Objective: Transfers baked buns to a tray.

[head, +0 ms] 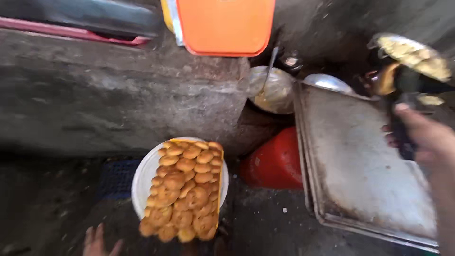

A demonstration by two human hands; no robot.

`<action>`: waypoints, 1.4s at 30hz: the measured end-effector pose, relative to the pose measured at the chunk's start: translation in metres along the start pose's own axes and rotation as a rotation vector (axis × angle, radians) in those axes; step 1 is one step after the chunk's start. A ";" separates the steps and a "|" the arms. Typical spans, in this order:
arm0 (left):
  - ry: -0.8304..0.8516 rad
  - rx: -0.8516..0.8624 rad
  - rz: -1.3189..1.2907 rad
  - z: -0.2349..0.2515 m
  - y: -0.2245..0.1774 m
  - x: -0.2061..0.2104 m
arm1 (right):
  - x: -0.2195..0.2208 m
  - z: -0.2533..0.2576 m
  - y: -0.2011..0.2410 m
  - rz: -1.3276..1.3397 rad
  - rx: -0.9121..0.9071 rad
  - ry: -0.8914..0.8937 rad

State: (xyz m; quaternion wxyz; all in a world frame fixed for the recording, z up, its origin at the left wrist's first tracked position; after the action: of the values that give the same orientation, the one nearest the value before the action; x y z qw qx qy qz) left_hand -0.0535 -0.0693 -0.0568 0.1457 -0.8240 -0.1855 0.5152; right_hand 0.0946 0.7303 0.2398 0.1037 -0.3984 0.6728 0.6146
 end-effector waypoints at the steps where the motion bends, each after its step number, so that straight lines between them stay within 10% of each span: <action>1: -0.026 0.012 -0.051 0.006 0.007 0.002 | 0.009 -0.025 0.008 0.069 -0.064 0.100; 5: 0.070 -0.255 -0.274 0.026 -0.001 0.007 | 0.056 -0.136 0.007 0.294 -0.446 0.896; 9: 0.134 -0.350 -0.565 0.033 -0.014 0.020 | 0.185 -0.255 -0.020 -0.138 -0.382 0.663; 16: 0.196 -0.279 -0.695 0.044 -0.040 0.022 | 0.341 -0.269 -0.068 -1.021 -0.186 0.814; 24: 0.228 -0.209 -0.764 0.073 -0.046 0.020 | 0.368 -0.278 -0.077 -1.028 -0.185 0.814; 35: 0.327 -0.353 -0.728 0.129 -0.054 0.056 | 0.356 -0.240 -0.174 0.007 0.172 0.220; 42: 0.421 -0.411 -0.653 0.132 -0.060 0.066 | 0.394 -0.240 -0.186 -0.171 0.369 0.472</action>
State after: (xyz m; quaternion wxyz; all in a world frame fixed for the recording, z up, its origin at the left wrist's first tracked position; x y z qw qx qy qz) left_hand -0.1552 0.0203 -0.1402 0.1688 -0.8210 -0.5012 0.2152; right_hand 0.0418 0.3642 -0.0936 0.0667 -0.5596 0.7427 0.3616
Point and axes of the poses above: each hand's wrist, its own z-axis towards the middle knuckle, its own x-axis out of the palm, y = z × x, the point moved 4 cm from there along z, towards the middle knuckle, and after that the axes turned 4 degrees about -z, right-handed, at the moved point
